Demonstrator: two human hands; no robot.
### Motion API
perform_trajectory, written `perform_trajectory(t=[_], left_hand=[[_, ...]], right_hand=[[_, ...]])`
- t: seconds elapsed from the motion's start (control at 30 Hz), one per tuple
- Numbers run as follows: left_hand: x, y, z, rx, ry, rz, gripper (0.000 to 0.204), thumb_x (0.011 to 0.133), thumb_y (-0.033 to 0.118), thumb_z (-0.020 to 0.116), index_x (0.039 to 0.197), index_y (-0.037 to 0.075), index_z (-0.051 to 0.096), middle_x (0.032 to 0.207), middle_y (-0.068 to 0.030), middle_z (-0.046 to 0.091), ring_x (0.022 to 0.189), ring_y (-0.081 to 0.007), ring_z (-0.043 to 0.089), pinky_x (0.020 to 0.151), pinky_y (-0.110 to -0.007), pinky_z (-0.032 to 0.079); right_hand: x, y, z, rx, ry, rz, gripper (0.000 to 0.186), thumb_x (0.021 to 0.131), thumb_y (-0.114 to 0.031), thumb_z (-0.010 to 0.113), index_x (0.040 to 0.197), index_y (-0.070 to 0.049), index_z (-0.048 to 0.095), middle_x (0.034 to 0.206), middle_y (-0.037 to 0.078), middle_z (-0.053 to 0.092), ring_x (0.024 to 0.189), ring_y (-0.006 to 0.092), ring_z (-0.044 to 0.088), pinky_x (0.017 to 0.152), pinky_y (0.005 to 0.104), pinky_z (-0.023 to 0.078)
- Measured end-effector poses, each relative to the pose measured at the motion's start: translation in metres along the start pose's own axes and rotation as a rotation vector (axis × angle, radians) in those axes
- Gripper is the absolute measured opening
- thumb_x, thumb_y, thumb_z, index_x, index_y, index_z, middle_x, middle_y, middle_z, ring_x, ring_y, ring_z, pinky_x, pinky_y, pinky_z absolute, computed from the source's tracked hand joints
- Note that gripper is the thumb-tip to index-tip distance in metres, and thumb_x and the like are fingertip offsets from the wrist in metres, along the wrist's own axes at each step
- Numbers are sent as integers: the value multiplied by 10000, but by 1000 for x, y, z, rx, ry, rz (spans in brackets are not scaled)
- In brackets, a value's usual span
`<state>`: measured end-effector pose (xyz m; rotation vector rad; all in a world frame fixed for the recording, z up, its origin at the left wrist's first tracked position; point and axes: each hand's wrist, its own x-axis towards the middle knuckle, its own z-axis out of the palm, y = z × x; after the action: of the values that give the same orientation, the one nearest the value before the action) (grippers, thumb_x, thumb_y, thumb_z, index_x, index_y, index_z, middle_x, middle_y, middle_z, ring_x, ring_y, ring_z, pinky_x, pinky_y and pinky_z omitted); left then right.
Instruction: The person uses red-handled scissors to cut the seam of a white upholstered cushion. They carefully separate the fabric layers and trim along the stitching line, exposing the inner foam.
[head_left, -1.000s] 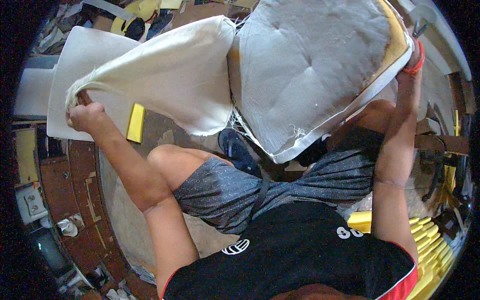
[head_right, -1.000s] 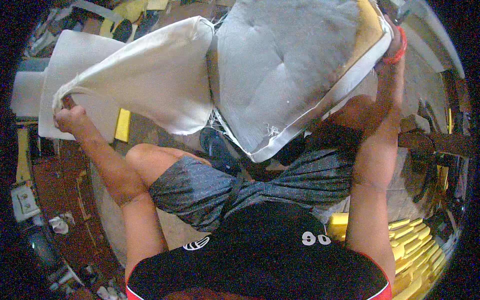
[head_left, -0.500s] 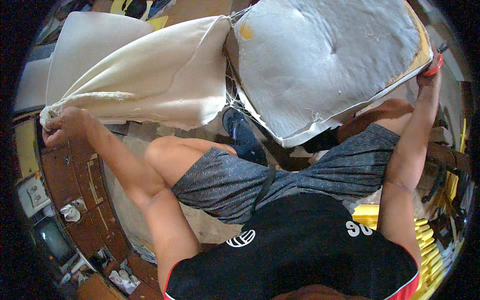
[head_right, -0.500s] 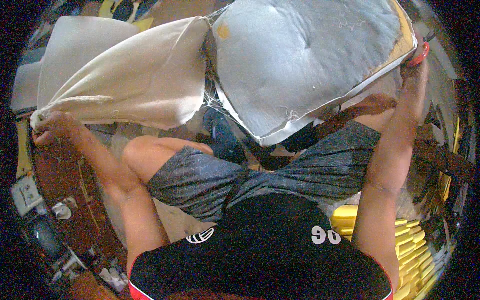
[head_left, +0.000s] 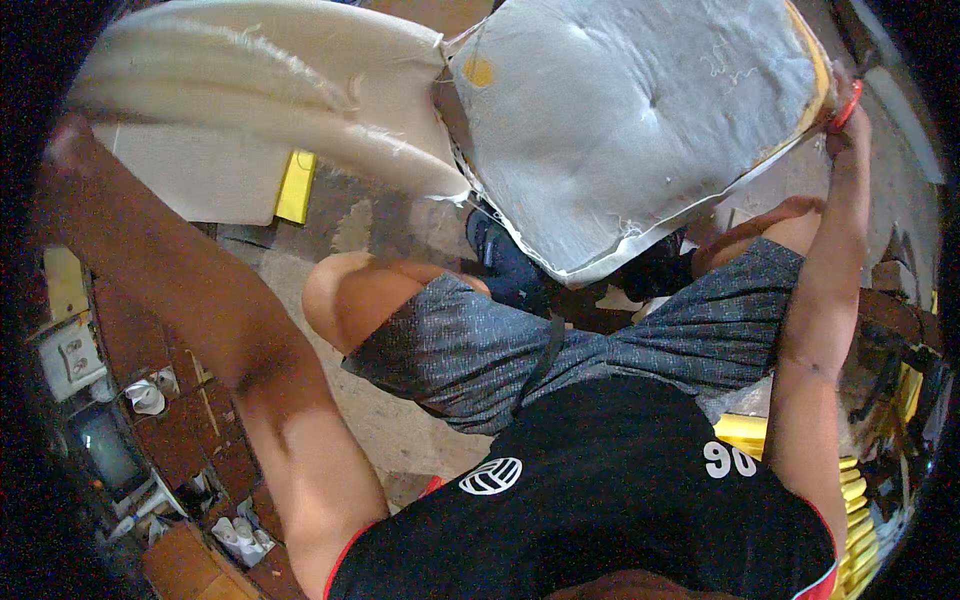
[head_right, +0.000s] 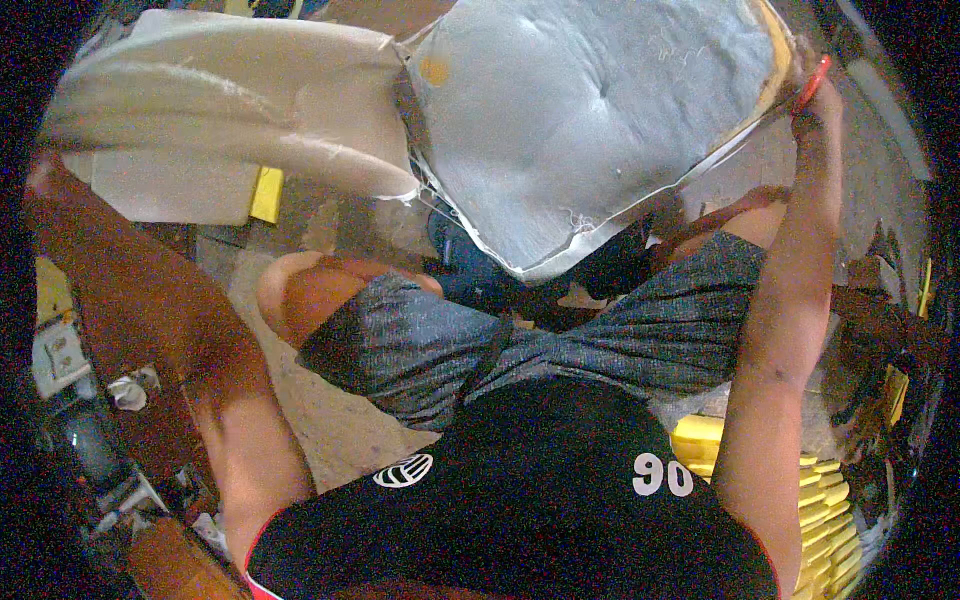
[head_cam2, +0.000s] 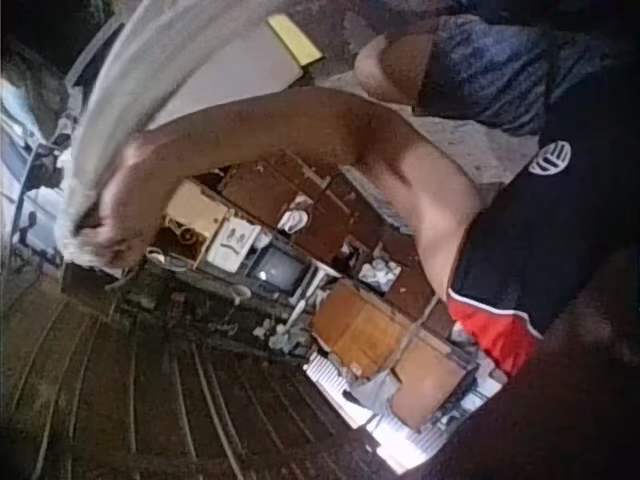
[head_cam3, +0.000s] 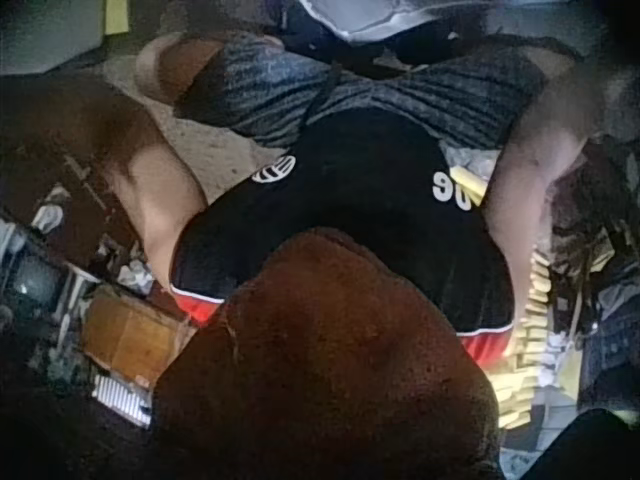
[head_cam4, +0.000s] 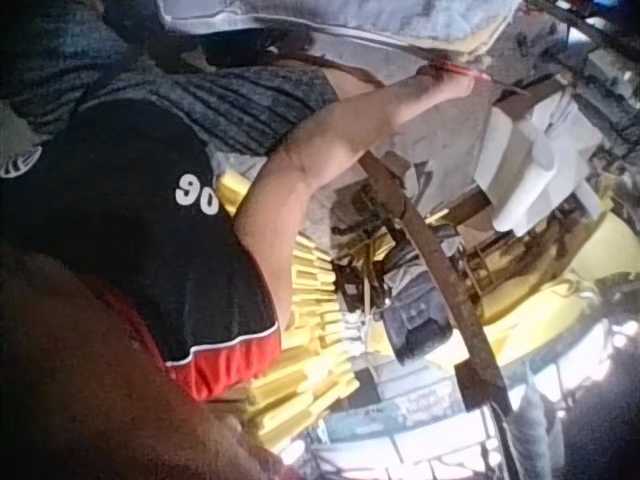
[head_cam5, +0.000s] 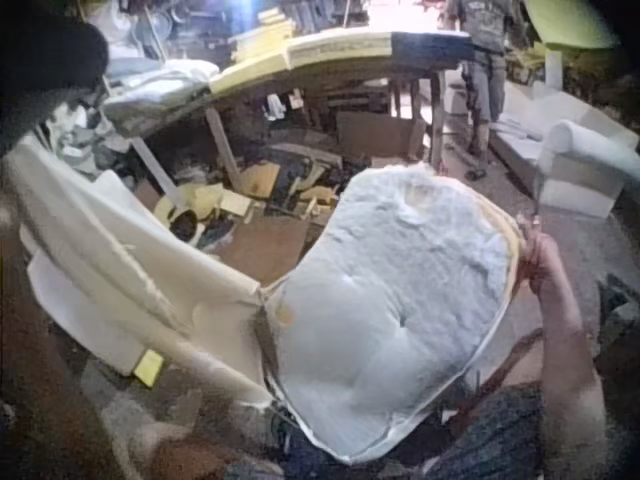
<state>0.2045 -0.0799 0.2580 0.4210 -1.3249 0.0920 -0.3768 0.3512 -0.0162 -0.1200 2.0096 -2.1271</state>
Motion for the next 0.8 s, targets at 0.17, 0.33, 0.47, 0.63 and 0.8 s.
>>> perform_trajectory(t=[0.17, 0.33, 0.47, 0.63, 0.8], left_hand=[[22, 27, 13, -25, -101, 3, 432, 892, 323, 573, 1184, 18, 484, 1082, -215, 579, 924, -272, 628, 795, -373, 554], [30, 38, 15, -20, -170, -3, 457, 886, 351, 580, 1183, 14, 495, 1080, -215, 586, 924, -268, 630, 801, -367, 553], [33, 46, 6, -4, -205, -5, 478, 882, 373, 586, 1183, 11, 504, 1078, -215, 591, 924, -264, 631, 806, -363, 552], [38, 56, 3, -3, -248, -2, 504, 877, 400, 593, 1182, 7, 515, 1076, -215, 599, 923, -259, 633, 812, -357, 551], [50, 69, -1, -5, -294, 11, 532, 871, 427, 600, 1182, 2, 526, 1073, -215, 606, 923, -254, 635, 818, -351, 549]], right_hand=[[39, 32, -4, -116, -24, 42, 532, 853, -518, 683, 1031, -17, 659, 819, 67, 644, 606, 165, 586, 514, 261, 436], [43, 44, 3, -571, 52, -97, 583, 849, -574, 650, 990, -8, 650, 734, 40, 600, 572, 146, 547, 497, 295, 408], [2, 32, 29, -675, -100, -253, 592, 841, -592, 643, 1047, -37, 657, 651, 13, 556, 515, 123, 490, 473, 307, 365], [-57, 14, 77, -344, -323, -404, 625, 865, -580, 624, 1154, -26, 638, 905, 95, 662, 797, 155, 618, 671, 284, 478], [-119, -34, 124, -410, -464, -173, 517, 892, -512, 636, 1054, -21, 624, 888, 68, 619, 784, 146, 584, 647, 296, 468]])
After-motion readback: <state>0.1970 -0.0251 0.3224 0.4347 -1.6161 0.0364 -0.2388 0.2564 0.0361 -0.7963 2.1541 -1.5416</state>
